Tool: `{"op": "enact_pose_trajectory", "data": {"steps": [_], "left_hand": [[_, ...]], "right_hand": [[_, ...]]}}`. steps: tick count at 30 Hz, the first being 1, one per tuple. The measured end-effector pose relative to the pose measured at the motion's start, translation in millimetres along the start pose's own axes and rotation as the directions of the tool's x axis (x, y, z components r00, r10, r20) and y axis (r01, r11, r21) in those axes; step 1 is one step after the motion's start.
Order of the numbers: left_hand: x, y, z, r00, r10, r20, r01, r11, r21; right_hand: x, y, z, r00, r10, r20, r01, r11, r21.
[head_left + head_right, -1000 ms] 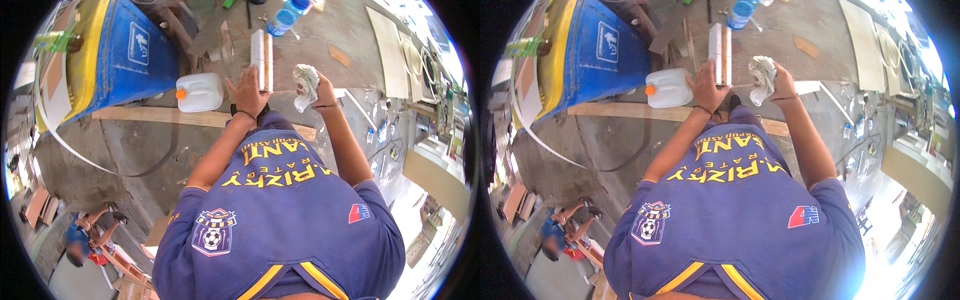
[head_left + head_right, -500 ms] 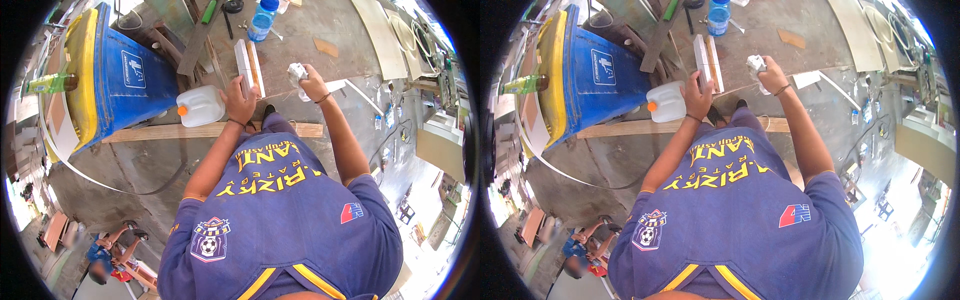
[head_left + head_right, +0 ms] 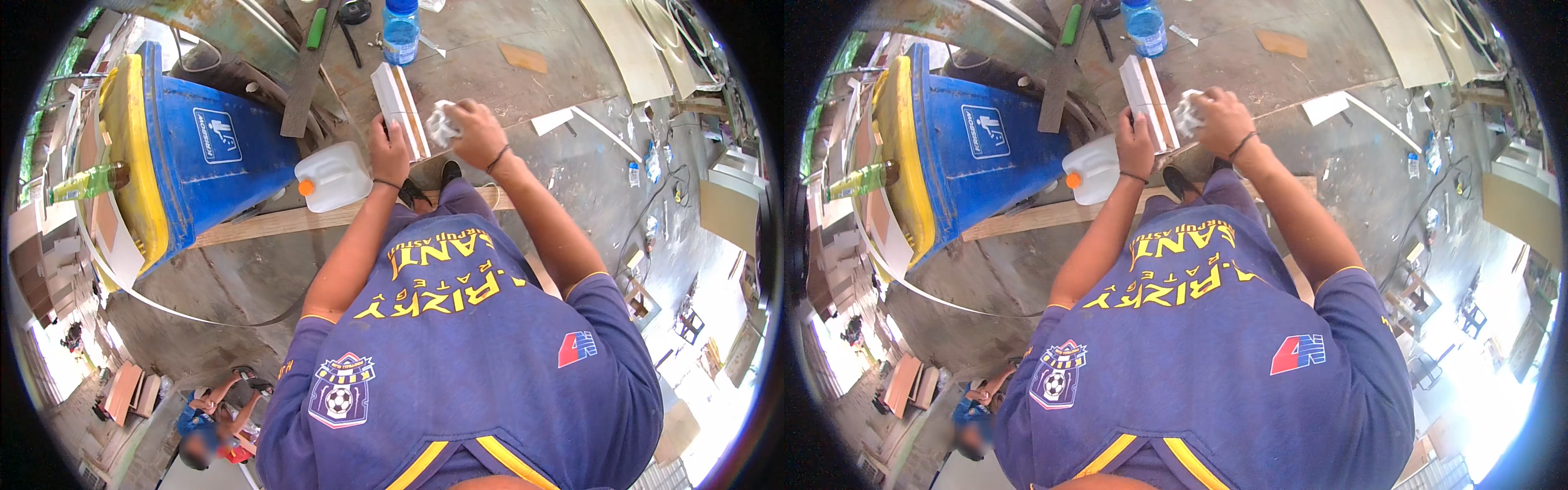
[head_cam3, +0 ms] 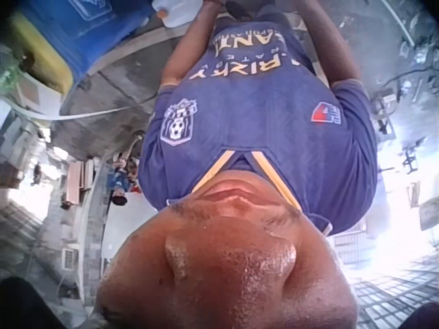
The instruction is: The person cleans the surfaces of several wooden planks by hand using a cloth and a liquid from a bottle.
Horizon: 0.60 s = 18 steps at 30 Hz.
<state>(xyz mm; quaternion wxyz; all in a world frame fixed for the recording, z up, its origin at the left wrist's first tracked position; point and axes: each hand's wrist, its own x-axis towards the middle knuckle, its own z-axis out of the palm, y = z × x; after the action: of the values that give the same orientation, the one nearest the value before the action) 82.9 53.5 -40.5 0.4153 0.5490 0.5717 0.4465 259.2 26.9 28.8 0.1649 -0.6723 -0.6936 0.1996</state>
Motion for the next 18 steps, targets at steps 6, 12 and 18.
{"op": "enact_pose_trajectory", "data": {"steps": [6,12,18], "left_hand": [[12,14,-2,0.990,-0.138,0.018,0.131,0.968,0.213],[12,14,-4,0.997,-0.075,0.008,0.070,0.956,0.285],[19,9,3,1.000,0.012,-0.011,-0.008,0.940,0.340]], "right_hand": [[-17,-10,52,0.990,-0.117,-0.082,0.140,0.903,0.405],[-3,-17,48,0.985,-0.135,-0.107,0.158,0.953,0.258],[22,-13,45,0.992,-0.124,-0.037,0.127,0.989,0.078]]}}
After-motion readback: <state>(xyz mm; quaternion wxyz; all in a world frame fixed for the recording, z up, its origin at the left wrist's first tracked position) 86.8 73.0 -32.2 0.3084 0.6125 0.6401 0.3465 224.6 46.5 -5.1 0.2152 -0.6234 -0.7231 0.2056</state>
